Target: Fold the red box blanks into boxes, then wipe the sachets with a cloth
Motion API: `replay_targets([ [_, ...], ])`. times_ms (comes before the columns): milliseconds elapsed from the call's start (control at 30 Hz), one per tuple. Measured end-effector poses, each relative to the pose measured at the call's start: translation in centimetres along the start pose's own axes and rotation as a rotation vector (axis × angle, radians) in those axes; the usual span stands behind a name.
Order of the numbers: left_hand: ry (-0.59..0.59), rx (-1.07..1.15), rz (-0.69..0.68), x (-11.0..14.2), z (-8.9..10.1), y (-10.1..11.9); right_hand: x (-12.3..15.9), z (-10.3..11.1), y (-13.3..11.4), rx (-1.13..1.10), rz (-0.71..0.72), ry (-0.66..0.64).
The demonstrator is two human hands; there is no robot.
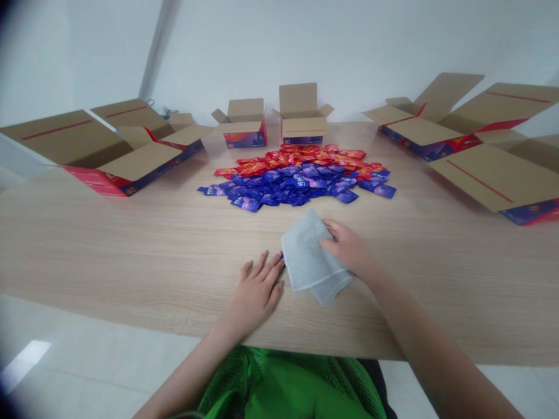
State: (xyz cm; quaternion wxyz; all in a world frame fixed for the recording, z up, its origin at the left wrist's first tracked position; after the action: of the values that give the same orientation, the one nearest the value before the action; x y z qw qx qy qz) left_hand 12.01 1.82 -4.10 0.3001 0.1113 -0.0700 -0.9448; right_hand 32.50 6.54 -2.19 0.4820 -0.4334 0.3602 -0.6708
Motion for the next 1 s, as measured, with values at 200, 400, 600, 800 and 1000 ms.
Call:
replay_targets([
  [200,0.022,0.009,0.0,0.1,0.1,-0.1,2.7,-3.1,-3.6,0.566,0.441,0.231],
  [400,0.004,0.02,0.005,0.1,-0.1,-0.2,4.8,-7.8,-1.7,0.864,0.496,0.063],
  [600,-0.005,0.022,0.013,0.1,-0.2,-0.1,4.1,-7.5,-1.9,0.841,0.472,0.112],
  [800,-0.067,0.075,-0.02,-0.4,0.0,-0.6,4.0,-8.1,-1.5,0.936,0.404,-0.027],
  [1000,-0.024,0.079,-0.094,-1.5,1.8,-0.4,3.6,-7.5,-1.4,0.782,0.397,-0.016],
])
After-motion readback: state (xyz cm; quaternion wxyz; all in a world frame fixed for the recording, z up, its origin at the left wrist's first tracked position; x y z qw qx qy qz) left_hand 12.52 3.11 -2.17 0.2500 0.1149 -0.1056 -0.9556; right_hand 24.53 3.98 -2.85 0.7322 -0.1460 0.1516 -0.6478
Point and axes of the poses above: each hand's wrist, its own x-axis away from the middle knuckle, its own z-axis out of the back of the hand, y = z × x, the point moved 10 cm from there along -x, towards the middle knuckle, and after that the axes turned 14 degrees about -z, right-handed, at the moved point
